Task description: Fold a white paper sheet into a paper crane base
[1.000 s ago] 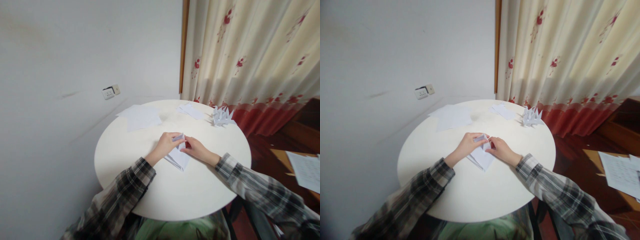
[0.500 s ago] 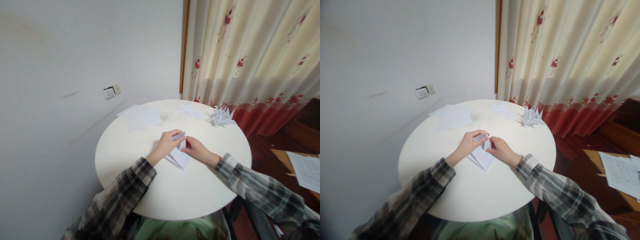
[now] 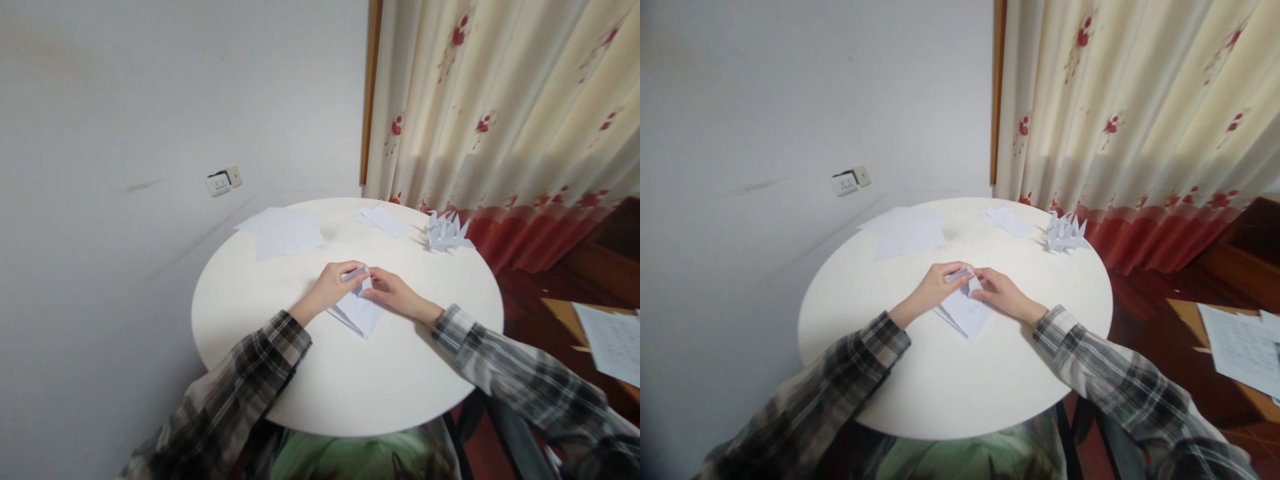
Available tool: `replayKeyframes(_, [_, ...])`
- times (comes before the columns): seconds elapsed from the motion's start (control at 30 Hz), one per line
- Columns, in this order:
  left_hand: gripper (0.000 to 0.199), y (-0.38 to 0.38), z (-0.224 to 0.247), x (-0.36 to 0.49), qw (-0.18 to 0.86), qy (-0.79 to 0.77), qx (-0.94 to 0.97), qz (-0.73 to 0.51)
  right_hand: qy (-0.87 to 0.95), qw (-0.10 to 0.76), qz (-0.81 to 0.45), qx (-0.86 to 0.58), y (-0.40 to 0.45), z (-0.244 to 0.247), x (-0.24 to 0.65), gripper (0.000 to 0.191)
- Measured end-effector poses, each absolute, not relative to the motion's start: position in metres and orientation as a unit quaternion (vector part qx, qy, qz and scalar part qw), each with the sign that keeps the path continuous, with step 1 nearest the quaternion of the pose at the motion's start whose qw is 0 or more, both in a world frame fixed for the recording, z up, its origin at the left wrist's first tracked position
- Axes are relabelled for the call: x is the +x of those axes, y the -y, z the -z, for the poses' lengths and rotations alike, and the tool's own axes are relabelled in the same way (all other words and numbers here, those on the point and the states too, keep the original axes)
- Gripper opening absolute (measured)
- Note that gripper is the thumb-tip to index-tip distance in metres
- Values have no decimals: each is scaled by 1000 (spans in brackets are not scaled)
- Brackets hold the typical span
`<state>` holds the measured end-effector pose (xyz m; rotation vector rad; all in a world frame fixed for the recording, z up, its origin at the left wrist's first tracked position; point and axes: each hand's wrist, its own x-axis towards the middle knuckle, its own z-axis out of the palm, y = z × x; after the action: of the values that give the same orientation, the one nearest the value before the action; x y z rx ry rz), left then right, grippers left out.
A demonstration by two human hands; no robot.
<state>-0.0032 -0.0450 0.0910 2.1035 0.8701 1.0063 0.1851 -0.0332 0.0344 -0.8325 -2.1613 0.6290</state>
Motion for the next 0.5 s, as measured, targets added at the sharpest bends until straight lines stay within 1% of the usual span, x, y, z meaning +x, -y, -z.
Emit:
replayKeyframes(0.07, [19,45,-90,-5,341,-327,795,-380,841,354,-255,-320,32,-34,185,37])
replayKeyframes(0.13, [19,46,-90,-5,352,-325,792,-380,847,347,-237,-325,31,-32,184,37])
replayKeyframes(0.33, [18,46,-89,-5,334,-318,805,-374,870,292,-160,-364,26,-27,184,43])
replayKeyframes(0.43, [20,47,-89,-6,280,-313,824,-381,865,293,-143,-382,24,-24,184,48])
replayKeyframes(0.5, [27,52,-89,-9,202,-293,843,-403,859,294,-134,-397,24,-21,183,50])
